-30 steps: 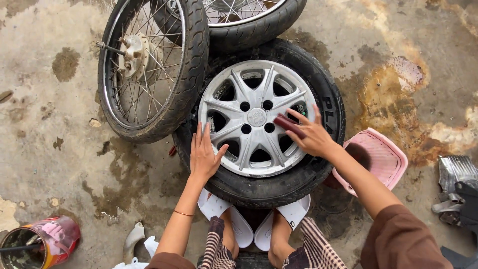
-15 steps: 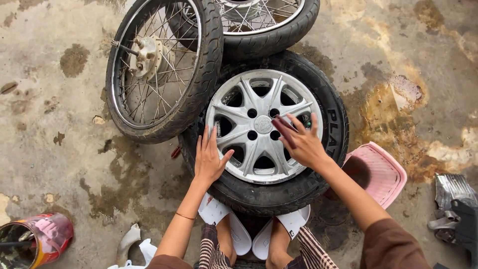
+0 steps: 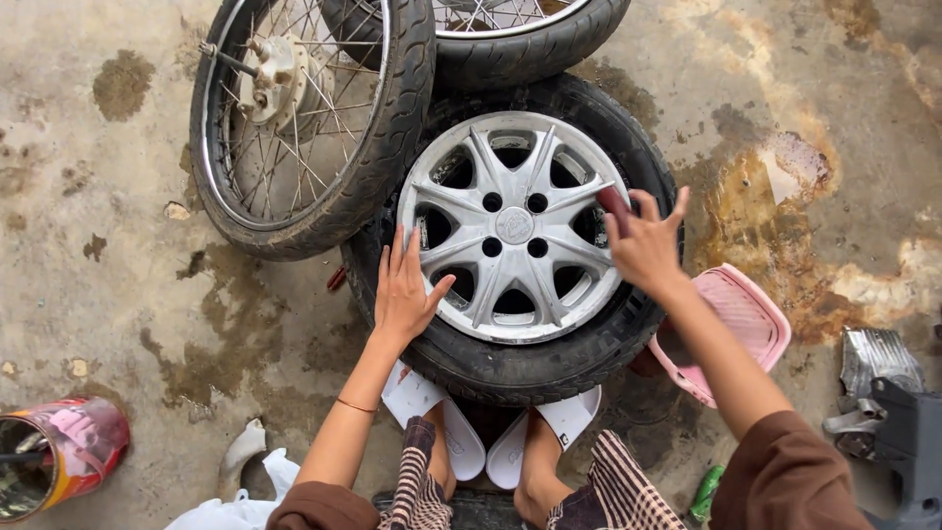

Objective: Manual sanding of a car wheel rim using sandpaper and water to prepare the surface.

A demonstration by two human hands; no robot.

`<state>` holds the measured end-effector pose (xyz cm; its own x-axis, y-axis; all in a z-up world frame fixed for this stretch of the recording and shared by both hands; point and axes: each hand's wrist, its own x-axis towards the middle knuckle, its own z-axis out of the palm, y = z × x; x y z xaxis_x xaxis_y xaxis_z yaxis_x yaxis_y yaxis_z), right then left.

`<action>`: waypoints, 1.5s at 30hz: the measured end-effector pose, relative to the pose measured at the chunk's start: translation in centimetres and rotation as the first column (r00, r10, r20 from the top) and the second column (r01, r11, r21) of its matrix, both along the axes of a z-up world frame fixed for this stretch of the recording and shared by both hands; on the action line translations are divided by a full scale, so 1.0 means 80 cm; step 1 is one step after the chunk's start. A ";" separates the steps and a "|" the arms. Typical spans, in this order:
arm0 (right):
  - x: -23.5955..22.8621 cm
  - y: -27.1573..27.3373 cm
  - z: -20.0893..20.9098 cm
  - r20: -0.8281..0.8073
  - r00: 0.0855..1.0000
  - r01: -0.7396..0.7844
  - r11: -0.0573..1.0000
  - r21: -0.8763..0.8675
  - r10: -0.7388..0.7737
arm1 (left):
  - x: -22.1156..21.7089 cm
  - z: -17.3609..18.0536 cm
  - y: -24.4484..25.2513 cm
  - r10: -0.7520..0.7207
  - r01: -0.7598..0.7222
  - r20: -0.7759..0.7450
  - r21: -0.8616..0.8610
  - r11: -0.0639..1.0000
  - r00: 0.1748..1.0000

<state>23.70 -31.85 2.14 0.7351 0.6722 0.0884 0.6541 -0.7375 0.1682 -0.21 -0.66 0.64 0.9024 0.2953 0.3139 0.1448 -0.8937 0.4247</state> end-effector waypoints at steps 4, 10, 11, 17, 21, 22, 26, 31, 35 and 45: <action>-0.046 0.035 0.003 0.073 0.993 -0.105 0.984 0.147 0.095 | 0.002 -0.007 -0.001 0.009 -0.009 0.000 0.034 0.999 1.000; -0.045 0.015 0.033 0.324 0.876 -0.364 0.930 -0.043 0.357 | 0.000 -0.004 -0.003 0.005 -0.006 0.007 0.041 0.999 1.000; -0.037 0.019 0.030 0.321 0.876 -0.365 0.930 -0.044 0.359 | 0.002 -0.004 -0.001 0.007 -0.007 0.005 0.039 0.999 1.000; 0.016 -0.008 0.008 0.315 0.861 -0.417 0.909 -0.012 0.399 | 0.002 -0.003 -0.002 0.013 -0.013 -0.012 0.050 0.999 1.000; 0.027 -0.027 0.006 0.334 0.885 -0.333 0.942 -0.036 0.325 | 0.002 -0.005 0.000 0.009 -0.008 -0.021 0.046 0.999 1.000; 0.025 -0.024 0.007 0.336 0.884 -0.331 0.943 -0.042 0.325 | -0.001 -0.006 -0.001 0.013 -0.012 -0.017 0.051 0.999 1.000; 0.023 -0.010 0.010 0.285 0.908 -0.320 0.947 -0.007 0.308 | 0.002 -0.003 -0.002 0.010 -0.010 -0.011 0.050 0.999 1.000; 0.038 -0.002 0.006 0.114 0.963 -0.245 0.969 -0.027 0.246 | 0.001 -0.001 -0.005 0.016 -0.016 -0.027 0.025 1.000 0.999; 0.009 -0.020 0.008 0.233 0.929 -0.285 0.958 -0.047 0.288 | 0.001 0.001 -0.003 -0.001 0.001 -0.019 0.026 1.000 1.000; -0.044 -0.023 0.124 -0.835 0.509 0.818 0.420 0.394 -0.209 | 0.003 0.006 0.006 -0.017 0.017 -0.006 -0.030 0.999 1.000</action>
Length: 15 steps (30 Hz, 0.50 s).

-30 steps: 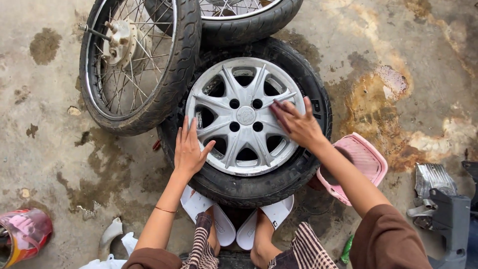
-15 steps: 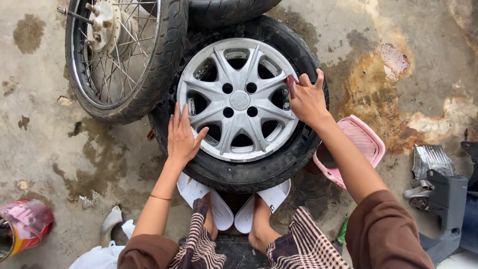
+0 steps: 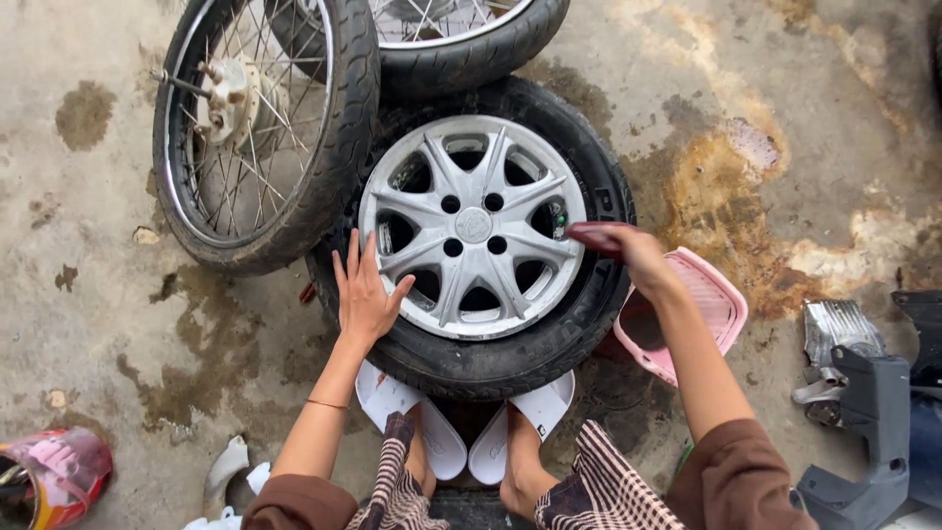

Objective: Manual sanding of a car wheel rim using sandpaper and water to prepare the surface.

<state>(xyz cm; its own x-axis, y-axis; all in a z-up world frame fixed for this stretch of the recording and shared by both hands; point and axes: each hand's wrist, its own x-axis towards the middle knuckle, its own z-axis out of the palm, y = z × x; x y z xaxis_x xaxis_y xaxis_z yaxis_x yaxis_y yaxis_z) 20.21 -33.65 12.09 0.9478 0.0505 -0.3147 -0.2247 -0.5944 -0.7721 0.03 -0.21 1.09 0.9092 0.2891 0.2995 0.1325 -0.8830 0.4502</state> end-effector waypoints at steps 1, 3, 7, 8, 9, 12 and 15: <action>-0.008 0.012 0.059 -0.346 0.867 0.484 0.770 0.416 -0.357 | 0.000 0.000 -0.004 0.005 -0.005 -0.008 -0.004 1.000 1.000; 0.050 -0.112 -0.048 -0.301 0.844 0.536 0.714 0.451 -0.444 | 0.000 0.003 -0.001 -0.004 0.005 -0.025 0.029 1.000 1.000; -0.036 -0.078 0.093 -0.181 0.939 0.192 0.881 -0.433 -0.293 | -0.002 0.007 -0.005 -0.017 0.022 -0.104 0.042 0.999 0.994; -0.014 -0.144 -0.060 -0.174 0.937 0.204 0.879 -0.431 -0.302 | 0.006 0.007 -0.005 -0.027 0.031 -0.097 0.043 0.999 0.995; -0.010 -0.217 -0.185 -0.246 0.932 0.098 0.836 -0.540 -0.267 | 0.004 0.007 -0.005 -0.027 0.031 -0.086 0.042 0.999 0.996; -0.024 -0.266 -0.311 -0.353 0.922 -0.121 0.746 -0.655 -0.160 | 0.003 0.003 -0.006 -0.030 0.033 -0.077 0.045 0.998 0.997; -0.018 -0.242 -0.308 -0.362 0.927 -0.178 0.733 -0.656 -0.100 | 0.005 0.000 -0.005 -0.015 0.020 -0.079 0.063 0.998 0.997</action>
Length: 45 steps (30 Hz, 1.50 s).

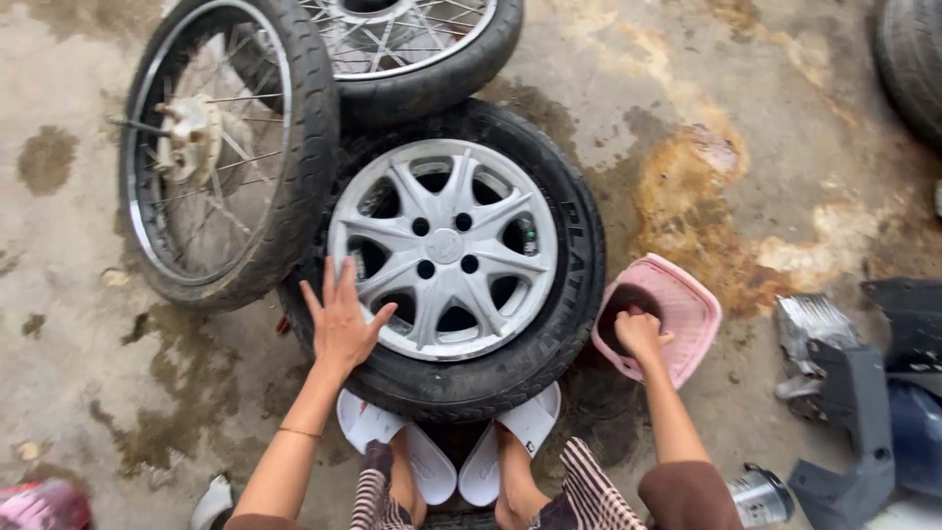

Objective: Manual sanding of a car wheel rim using sandpaper and water to prepare the surface.

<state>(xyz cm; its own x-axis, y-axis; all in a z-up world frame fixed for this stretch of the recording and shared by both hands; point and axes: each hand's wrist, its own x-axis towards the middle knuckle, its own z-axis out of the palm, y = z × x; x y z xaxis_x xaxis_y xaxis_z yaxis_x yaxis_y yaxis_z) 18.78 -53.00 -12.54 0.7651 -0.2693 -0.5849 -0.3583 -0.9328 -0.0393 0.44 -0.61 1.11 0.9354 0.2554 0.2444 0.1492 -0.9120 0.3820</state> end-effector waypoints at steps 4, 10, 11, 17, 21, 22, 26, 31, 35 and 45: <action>-0.004 0.080 0.163 0.256 0.964 -0.071 0.997 0.014 0.066 | 0.001 -0.004 0.002 0.005 -0.006 0.021 0.016 1.000 1.000; 0.005 0.165 0.232 0.853 0.410 -0.598 0.801 -0.015 0.322 | -0.003 -0.005 0.000 0.020 -0.022 -0.075 -0.022 1.000 0.997; 0.016 0.178 0.222 0.856 0.403 -0.602 0.798 -0.018 0.324 | 0.001 -0.006 0.001 0.025 -0.027 -0.069 -0.022 0.999 0.997; 0.033 0.236 0.205 0.635 -0.042 -0.848 0.308 -0.431 0.772 | 0.002 -0.015 0.003 0.016 -0.020 -0.150 -0.025 0.999 0.989; 0.034 0.248 0.218 0.497 0.019 -0.841 0.283 -0.461 0.867 | 0.002 -0.008 -0.003 0.011 -0.014 -0.173 -0.017 1.000 0.985; 0.036 0.254 0.219 0.492 0.021 -0.832 0.288 -0.473 0.870 | 0.004 -0.003 0.001 0.016 -0.018 -0.172 -0.011 1.000 0.985; 0.067 0.246 0.172 0.504 0.021 -0.822 0.302 -0.484 0.863 | 0.002 0.006 0.002 0.035 -0.034 -0.155 0.008 0.999 0.987; 0.107 0.252 0.231 0.328 0.170 -0.860 0.303 -0.410 0.929 | 0.002 -0.013 0.001 0.024 -0.025 -0.132 -0.003 1.000 0.991; 0.146 0.229 0.186 0.501 -0.149 -0.787 0.204 -0.582 0.853 | 0.000 0.000 0.003 0.014 -0.017 -0.086 -0.028 0.999 0.996; 0.113 0.265 0.194 0.374 -0.088 -0.864 0.116 -0.490 0.923 | 0.002 -0.006 0.000 0.027 -0.031 -0.147 -0.029 0.999 0.989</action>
